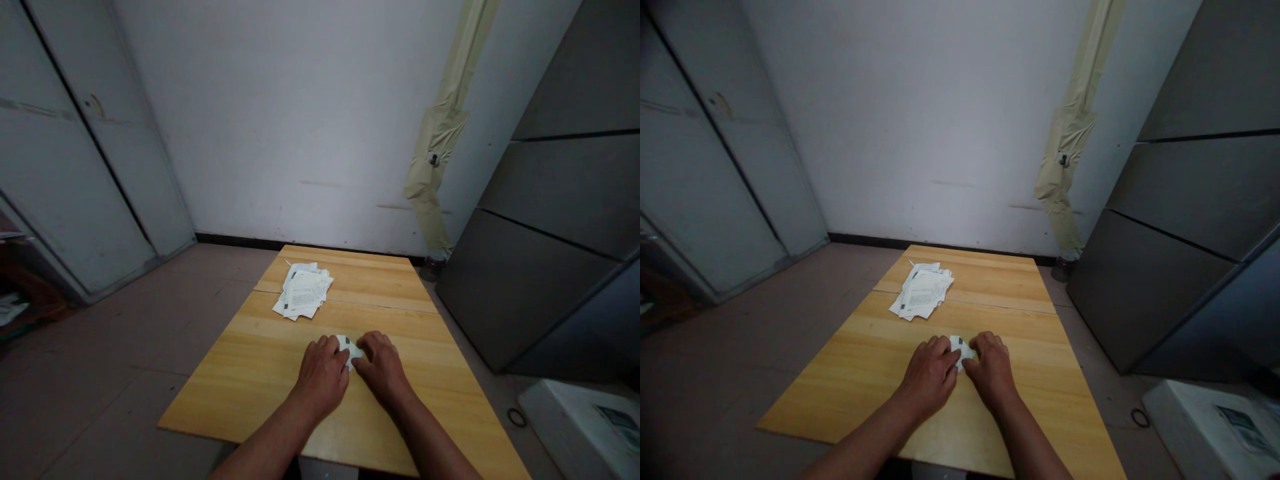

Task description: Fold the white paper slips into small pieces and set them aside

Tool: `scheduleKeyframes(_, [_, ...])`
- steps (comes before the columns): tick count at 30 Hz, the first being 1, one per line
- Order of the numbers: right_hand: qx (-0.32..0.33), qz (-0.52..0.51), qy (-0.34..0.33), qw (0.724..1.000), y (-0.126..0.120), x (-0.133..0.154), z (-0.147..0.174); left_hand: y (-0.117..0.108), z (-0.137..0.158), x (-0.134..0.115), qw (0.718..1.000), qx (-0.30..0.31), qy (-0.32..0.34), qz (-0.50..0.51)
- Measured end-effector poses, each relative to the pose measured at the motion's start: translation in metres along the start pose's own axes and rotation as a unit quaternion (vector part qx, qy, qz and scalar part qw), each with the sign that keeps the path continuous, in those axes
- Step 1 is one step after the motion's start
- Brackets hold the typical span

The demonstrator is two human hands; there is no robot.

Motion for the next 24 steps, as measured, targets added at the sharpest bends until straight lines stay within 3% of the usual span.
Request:
scheduleKeyframes(7, [-0.004, -0.053, 0.005, 0.999, 0.0, -0.014, -0.004, 0.001, 0.0, 0.002, 1.0, -0.005, -0.002, 0.002])
scheduleKeyframes(24, [0.021, -0.002, -0.009, 1.0, 0.003, -0.003, 0.0, 0.001, 0.0, 0.003, 1.0, -0.01, -0.007, 0.006])
Point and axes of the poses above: each hand's wrist, its own z-axis away from the middle knuckle, its own y-axis out of the palm, x = y × z, the point moved 10 cm from there along -z, towards the middle knuckle
